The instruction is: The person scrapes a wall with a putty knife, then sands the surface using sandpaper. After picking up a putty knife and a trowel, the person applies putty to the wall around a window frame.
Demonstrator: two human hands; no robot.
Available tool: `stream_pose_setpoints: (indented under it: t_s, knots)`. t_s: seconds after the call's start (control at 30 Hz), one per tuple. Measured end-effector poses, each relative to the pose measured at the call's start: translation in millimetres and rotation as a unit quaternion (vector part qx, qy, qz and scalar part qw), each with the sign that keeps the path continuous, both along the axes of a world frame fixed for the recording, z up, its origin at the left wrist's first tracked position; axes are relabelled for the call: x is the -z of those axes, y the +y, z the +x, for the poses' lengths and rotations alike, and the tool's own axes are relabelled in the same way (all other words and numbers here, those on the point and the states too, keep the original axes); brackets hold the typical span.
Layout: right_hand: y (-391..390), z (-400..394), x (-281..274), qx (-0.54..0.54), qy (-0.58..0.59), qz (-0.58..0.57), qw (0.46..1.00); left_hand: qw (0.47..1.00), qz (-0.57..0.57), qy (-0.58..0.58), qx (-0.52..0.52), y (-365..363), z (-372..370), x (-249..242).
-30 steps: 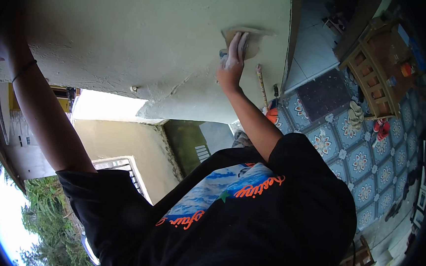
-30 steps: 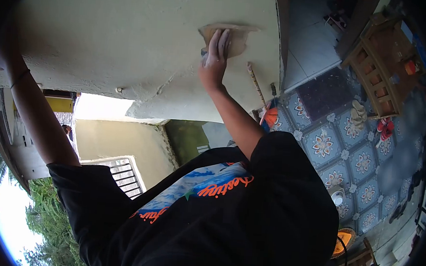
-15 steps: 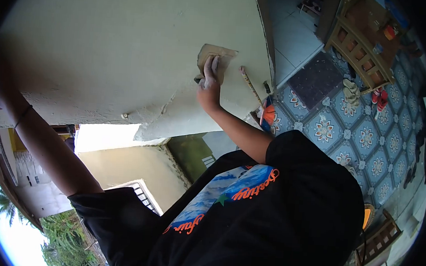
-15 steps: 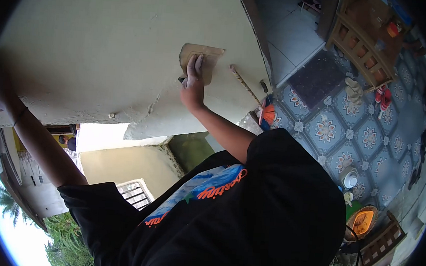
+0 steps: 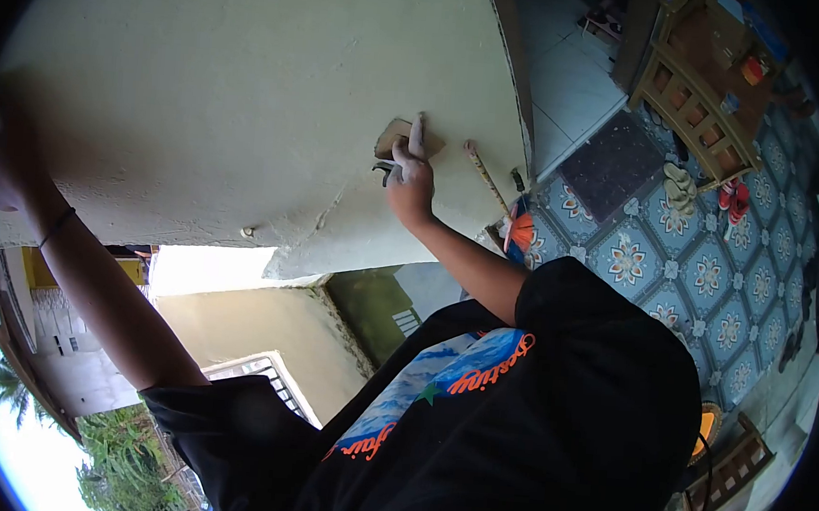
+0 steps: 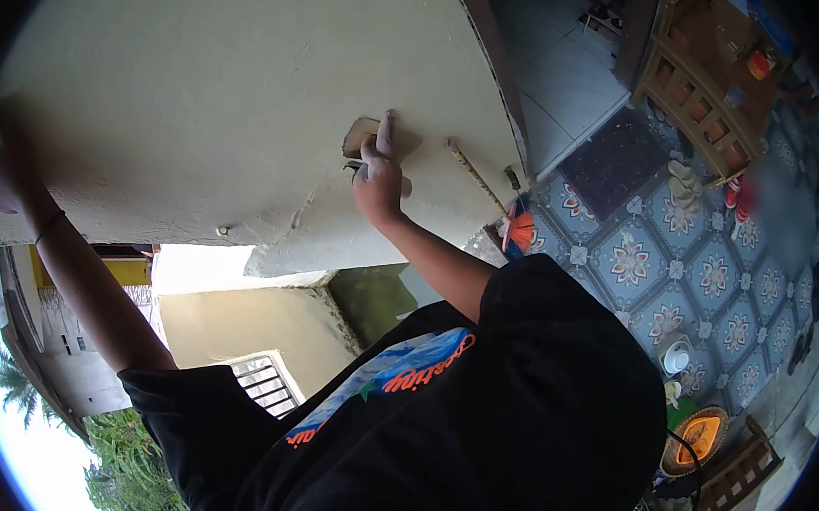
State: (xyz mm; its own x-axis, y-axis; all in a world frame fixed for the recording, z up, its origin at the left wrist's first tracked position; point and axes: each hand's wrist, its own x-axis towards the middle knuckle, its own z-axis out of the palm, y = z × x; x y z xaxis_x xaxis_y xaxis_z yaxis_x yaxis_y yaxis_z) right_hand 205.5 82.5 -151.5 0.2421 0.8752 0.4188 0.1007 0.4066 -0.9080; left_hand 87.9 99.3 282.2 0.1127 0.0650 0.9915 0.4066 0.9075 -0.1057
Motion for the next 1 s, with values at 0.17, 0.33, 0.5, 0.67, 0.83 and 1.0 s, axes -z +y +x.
stream_pose_setpoints:
  t_s: [0.17,0.33,0.5,0.67,0.83,1.0]
  knots:
    - [48,74,19,-0.022,0.096,-0.100,0.990,0.949,-0.113,0.035,0.293,-34,24,4]
    - [68,124,24,-0.160,0.555,-0.276,0.768,0.959,-0.102,0.035,0.263,-30,14,-2]
    - [73,138,29,-0.140,0.631,-0.271,0.713,0.998,-0.029,0.005,0.060,-19,11,-2]
    - [79,131,-3,-0.256,0.662,-0.127,0.693,0.984,-0.042,-0.013,0.170,-9,-53,-25]
    - [42,76,-17,-0.178,0.328,-0.102,0.922,0.966,-0.022,0.184,0.178,-6,-65,-34]
    - [57,36,37,-0.030,0.146,-0.099,0.984,0.970,-0.025,0.193,0.149,-5,-82,-39]
